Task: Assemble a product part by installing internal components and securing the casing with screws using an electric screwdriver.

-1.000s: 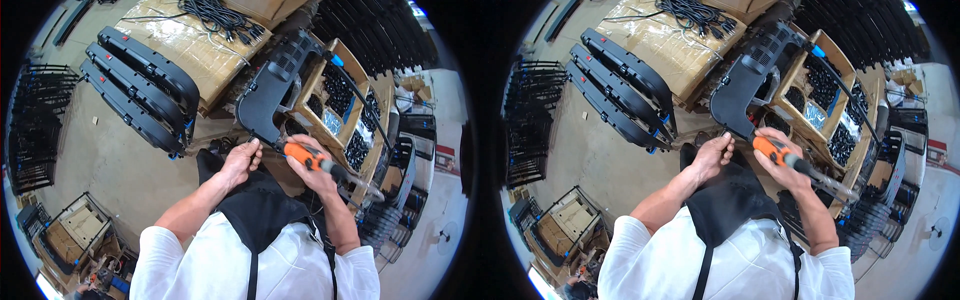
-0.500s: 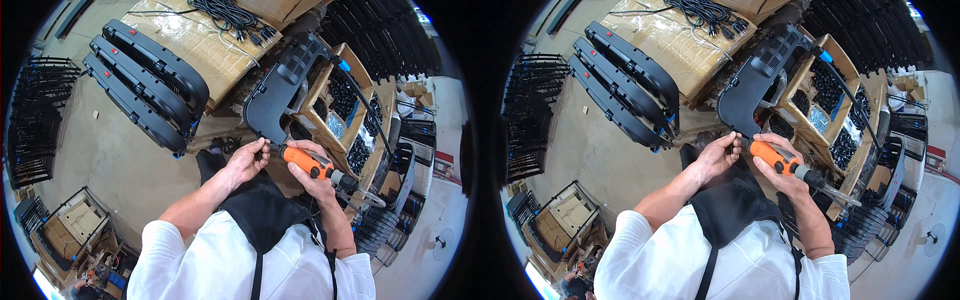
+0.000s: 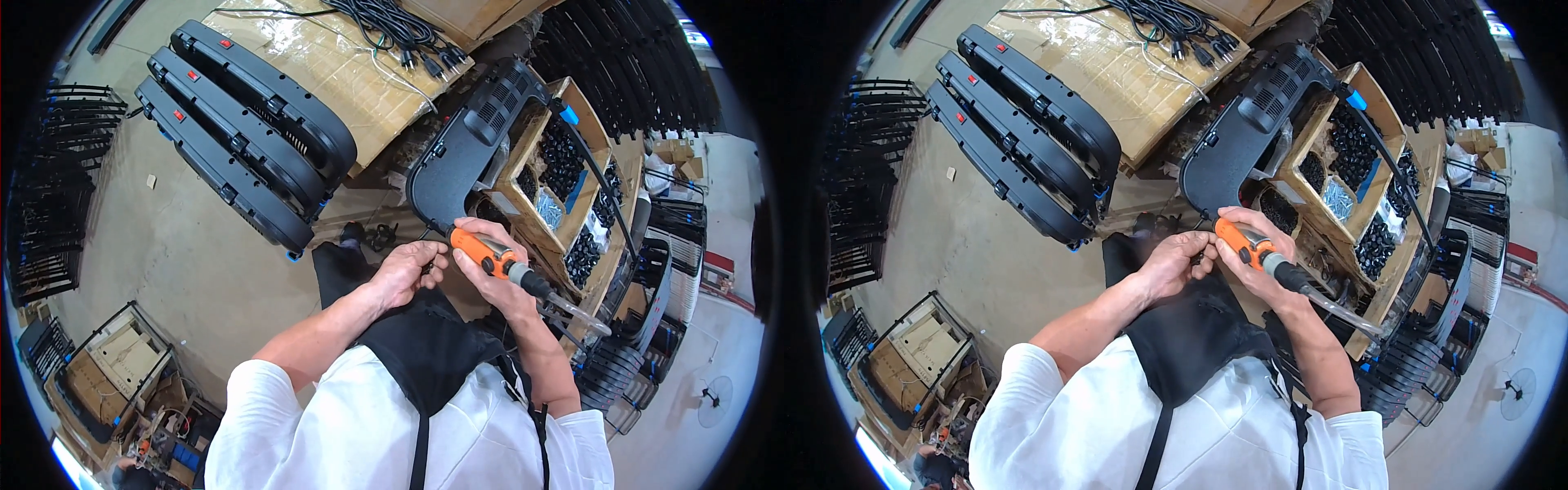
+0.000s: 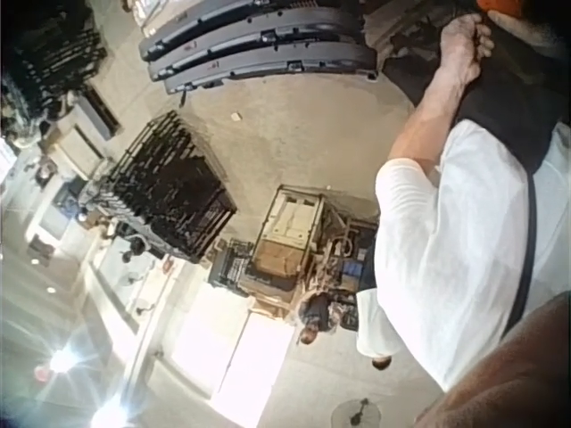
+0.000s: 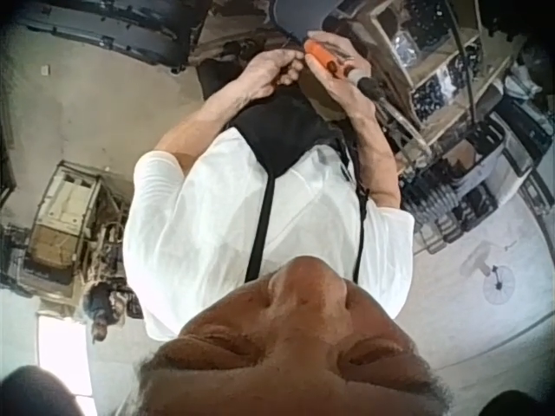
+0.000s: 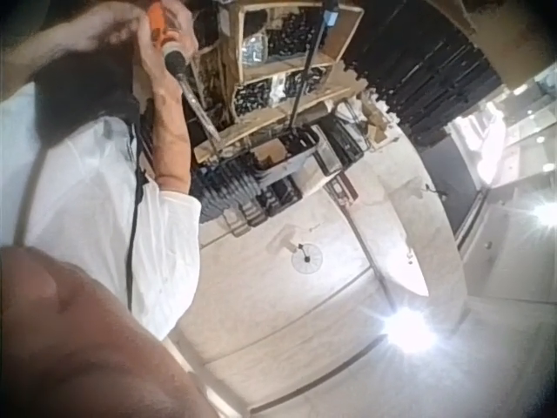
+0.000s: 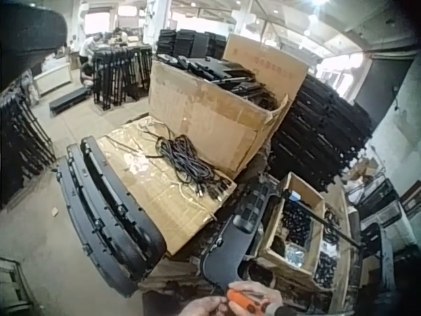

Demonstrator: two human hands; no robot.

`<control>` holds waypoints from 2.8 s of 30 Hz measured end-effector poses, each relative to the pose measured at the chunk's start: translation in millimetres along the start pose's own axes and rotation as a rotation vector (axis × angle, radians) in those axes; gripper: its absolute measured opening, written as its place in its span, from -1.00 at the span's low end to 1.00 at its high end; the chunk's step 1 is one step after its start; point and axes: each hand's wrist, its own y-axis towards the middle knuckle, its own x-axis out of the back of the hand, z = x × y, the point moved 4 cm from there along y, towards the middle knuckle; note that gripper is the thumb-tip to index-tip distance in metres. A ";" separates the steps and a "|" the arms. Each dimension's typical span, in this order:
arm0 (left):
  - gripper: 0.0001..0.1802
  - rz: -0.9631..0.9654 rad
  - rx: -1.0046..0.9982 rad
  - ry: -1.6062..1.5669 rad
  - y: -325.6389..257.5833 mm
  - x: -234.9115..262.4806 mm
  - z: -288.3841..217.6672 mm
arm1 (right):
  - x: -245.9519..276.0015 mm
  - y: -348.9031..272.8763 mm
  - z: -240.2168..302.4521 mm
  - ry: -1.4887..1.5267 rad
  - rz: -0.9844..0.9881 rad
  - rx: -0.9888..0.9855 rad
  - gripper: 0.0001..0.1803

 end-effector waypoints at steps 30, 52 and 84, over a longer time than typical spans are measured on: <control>-0.74 -0.047 -0.062 -0.329 33.7 -25.1 -66.3 | 30.4 30.9 17.9 0.165 -0.064 0.159 -0.40; -0.72 -0.025 -0.106 0.098 15.2 -30.4 -69.7 | -0.2 106.3 21.2 0.038 -0.027 0.020 -0.51; -0.71 -0.313 -0.190 -0.261 44.5 -40.8 -89.9 | 53.6 109.9 26.5 0.142 0.065 0.054 -0.42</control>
